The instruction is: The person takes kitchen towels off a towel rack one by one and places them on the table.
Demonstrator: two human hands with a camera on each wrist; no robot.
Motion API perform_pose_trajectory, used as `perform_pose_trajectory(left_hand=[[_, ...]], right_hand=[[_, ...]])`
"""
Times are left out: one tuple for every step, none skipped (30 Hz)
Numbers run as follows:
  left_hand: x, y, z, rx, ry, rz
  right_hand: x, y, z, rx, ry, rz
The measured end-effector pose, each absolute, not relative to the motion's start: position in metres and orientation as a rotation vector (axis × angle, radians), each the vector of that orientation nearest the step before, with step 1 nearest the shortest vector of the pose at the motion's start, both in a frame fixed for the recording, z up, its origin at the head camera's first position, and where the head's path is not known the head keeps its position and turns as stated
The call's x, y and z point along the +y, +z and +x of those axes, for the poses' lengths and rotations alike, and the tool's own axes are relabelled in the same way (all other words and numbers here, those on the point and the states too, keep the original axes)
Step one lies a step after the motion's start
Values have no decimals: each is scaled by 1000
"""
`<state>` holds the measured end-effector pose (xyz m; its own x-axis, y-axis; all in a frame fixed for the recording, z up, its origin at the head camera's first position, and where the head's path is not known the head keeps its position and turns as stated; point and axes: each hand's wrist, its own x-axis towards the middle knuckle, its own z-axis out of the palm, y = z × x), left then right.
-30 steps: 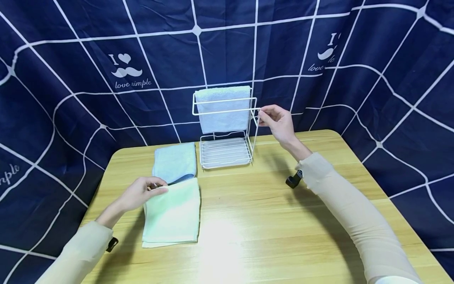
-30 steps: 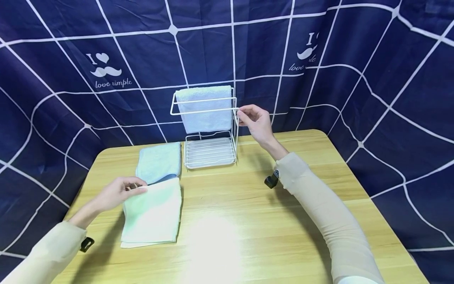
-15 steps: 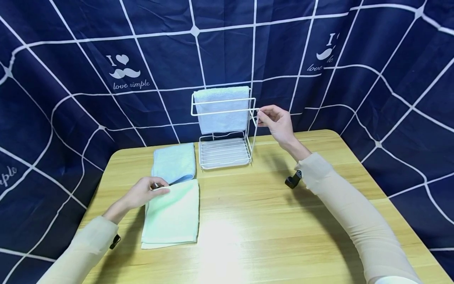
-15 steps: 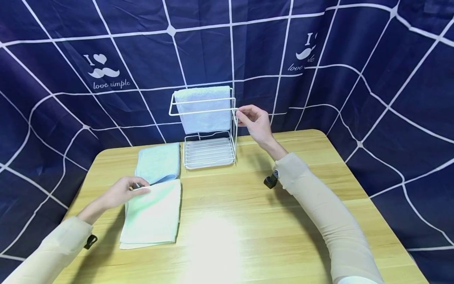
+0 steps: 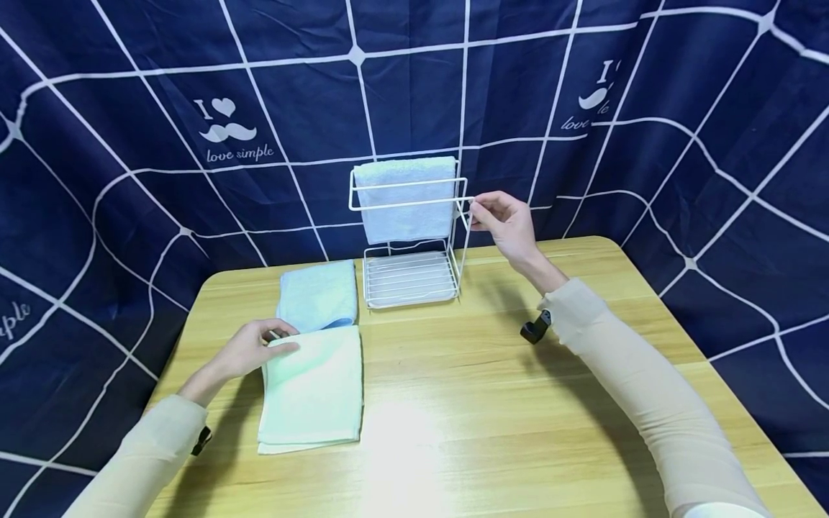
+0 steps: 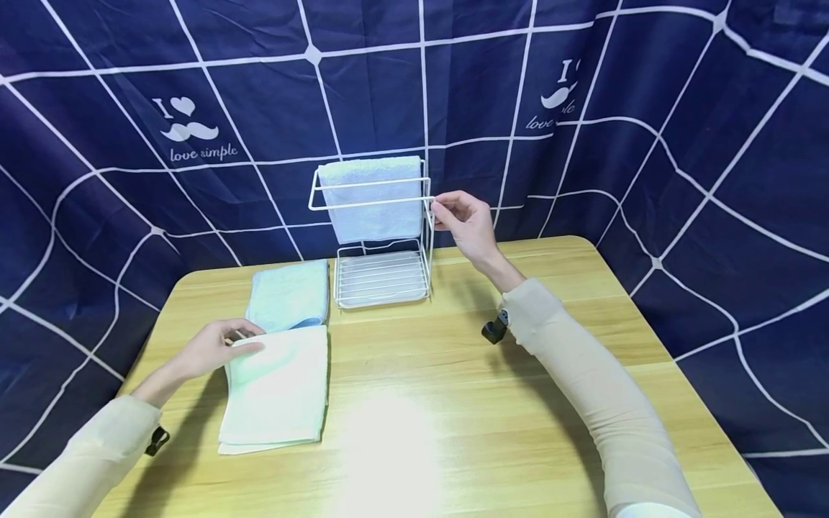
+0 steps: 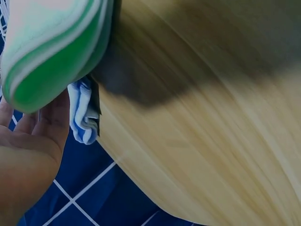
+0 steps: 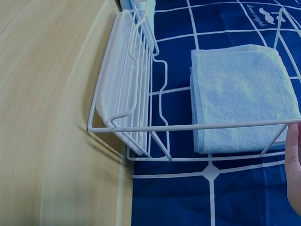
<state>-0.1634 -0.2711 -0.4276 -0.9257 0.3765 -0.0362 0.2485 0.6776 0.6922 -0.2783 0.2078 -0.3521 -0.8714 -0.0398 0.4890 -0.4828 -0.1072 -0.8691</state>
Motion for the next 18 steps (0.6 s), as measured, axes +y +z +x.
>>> perform_pose_trajectory(left_hand=[[-272, -428, -163, 2715, 1078, 517], [-273, -429, -163, 2713, 1078, 521], [-273, -429, -163, 2713, 1074, 524], [-273, -430, -164, 2711, 1068, 526], [-273, -430, -164, 2707, 1064, 524], [-273, -431, -164, 2703, 1059, 515], [-272, -432, -164, 2700, 1053, 508], [-272, -433, -165, 2697, 1052, 502], [-271, -433, -165, 2697, 1047, 506], [-270, -434, -165, 2696, 1047, 511], [-269, -435, -165, 2698, 1045, 513], [-269, -436, -166, 2699, 1046, 516], [-268, -437, -166, 2697, 1048, 520], [-267, -437, -166, 2691, 1052, 524], [-267, -438, -166, 2684, 1053, 527], [-267, -439, -166, 2678, 1053, 532], [-266, -439, -166, 2670, 1055, 530], [-265, -440, -166, 2660, 1061, 528]], right_hand=[[208, -352, -278, -1862, 2056, 574], [208, -352, -278, -1862, 2057, 571], [208, -352, -278, -1859, 2061, 571], [208, -352, -278, -1860, 2061, 571], [208, -352, -278, -1859, 2062, 571], [208, -352, -278, -1858, 2063, 571], [208, -352, -278, -1859, 2061, 572], [208, -352, -278, -1857, 2062, 573], [208, -352, -278, -1856, 2063, 575], [208, -352, -278, -1854, 2064, 575], [209, -353, -278, -1855, 2062, 576], [209, -353, -278, -1853, 2064, 576], [209, -353, -279, -1851, 2066, 576], [209, -353, -279, -1850, 2064, 578], [209, -353, -279, -1851, 2062, 579], [209, -354, -280, -1849, 2063, 578], [209, -354, -280, -1849, 2063, 579], [209, -354, -280, -1845, 2067, 579]])
